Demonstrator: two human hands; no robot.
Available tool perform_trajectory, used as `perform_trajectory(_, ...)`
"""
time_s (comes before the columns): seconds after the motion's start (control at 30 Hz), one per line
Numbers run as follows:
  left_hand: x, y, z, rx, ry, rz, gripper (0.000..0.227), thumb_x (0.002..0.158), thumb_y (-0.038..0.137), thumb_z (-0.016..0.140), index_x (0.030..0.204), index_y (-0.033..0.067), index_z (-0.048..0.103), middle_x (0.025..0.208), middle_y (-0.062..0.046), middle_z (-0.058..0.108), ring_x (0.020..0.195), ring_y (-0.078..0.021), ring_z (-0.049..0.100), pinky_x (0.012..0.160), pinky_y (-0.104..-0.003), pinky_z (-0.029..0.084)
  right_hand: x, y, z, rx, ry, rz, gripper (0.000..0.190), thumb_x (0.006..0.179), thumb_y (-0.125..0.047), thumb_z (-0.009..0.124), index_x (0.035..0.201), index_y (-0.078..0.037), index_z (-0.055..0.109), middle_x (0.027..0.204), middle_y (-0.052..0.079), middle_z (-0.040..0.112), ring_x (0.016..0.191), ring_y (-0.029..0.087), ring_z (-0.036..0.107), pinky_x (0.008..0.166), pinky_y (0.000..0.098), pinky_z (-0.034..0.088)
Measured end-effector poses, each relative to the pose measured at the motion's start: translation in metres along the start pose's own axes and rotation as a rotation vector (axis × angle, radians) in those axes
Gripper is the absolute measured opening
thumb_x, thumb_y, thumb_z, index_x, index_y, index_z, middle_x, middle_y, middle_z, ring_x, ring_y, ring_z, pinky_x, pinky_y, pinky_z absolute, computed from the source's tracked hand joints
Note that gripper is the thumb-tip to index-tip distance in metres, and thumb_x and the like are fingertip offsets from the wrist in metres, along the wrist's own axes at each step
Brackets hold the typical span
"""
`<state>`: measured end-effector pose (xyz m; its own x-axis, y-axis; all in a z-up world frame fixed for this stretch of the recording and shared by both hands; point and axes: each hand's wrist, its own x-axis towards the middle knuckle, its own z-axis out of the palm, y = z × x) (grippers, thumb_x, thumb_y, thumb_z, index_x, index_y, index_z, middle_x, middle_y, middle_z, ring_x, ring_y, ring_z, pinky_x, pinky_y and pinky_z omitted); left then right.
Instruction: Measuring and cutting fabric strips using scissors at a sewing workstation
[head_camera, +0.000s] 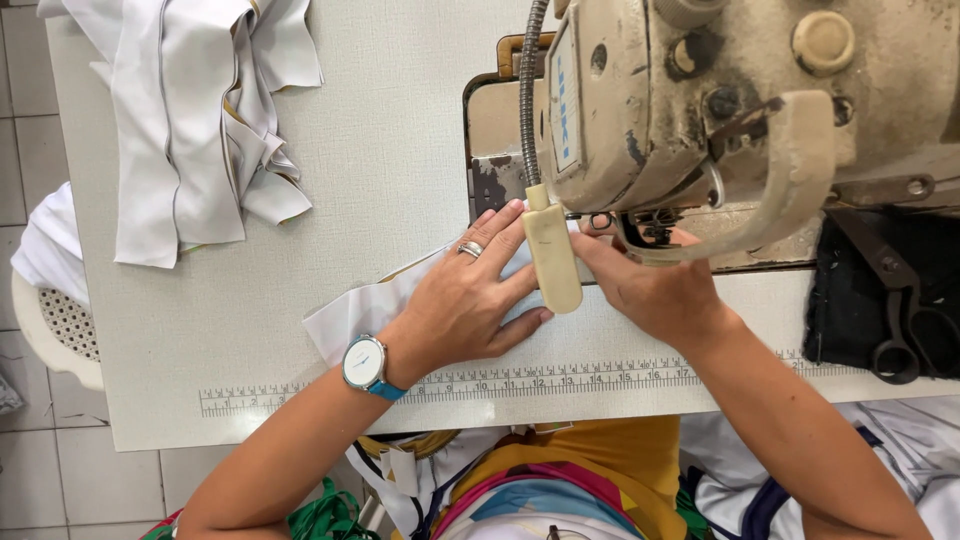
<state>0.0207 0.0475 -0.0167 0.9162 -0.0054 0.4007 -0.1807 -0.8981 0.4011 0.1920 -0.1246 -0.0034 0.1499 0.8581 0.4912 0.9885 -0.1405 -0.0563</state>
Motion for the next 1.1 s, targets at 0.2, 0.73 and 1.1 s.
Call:
perform_trajectory(0.2,0.000,0.000,0.002,0.011,0.004,0.010,0.048,0.093,0.044,0.065,0.129,0.0121,0.069,0.141,-0.027,0.055,0.142,-0.0419,0.047,0.120,-0.050,0.033,0.005,-0.019,-0.009,0.014,0.025,-0.043,0.017,0.097,-0.014,0.070,0.106,-0.024,0.080,0.114,-0.005,0.076,0.092,0.016,0.071,0.081,0.0312,0.058)
perform_trajectory(0.73,0.003,0.001,-0.001,-0.007,0.012,0.016,0.047,0.090,0.043,0.066,0.123,0.0096,0.070,0.140,-0.028,0.055,0.141,-0.0435,0.048,0.118,-0.050,0.035,0.017,-0.027,-0.020,0.505,-0.155,0.154,0.021,0.102,-0.020,0.052,0.099,-0.014,0.072,0.106,0.010,0.073,0.072,0.038,0.069,0.052,0.0447,0.057)
perform_trajectory(1.1,0.006,0.001,-0.007,-0.040,0.000,-0.009,0.052,0.086,0.046,0.067,0.123,0.0088,0.069,0.141,-0.031,0.054,0.141,-0.0451,0.048,0.118,-0.052,0.035,0.007,-0.004,-0.001,0.934,-0.195,0.174,0.027,0.103,-0.015,0.048,0.103,-0.015,0.075,0.106,0.003,0.077,0.086,0.031,0.076,0.079,0.0407,0.060)
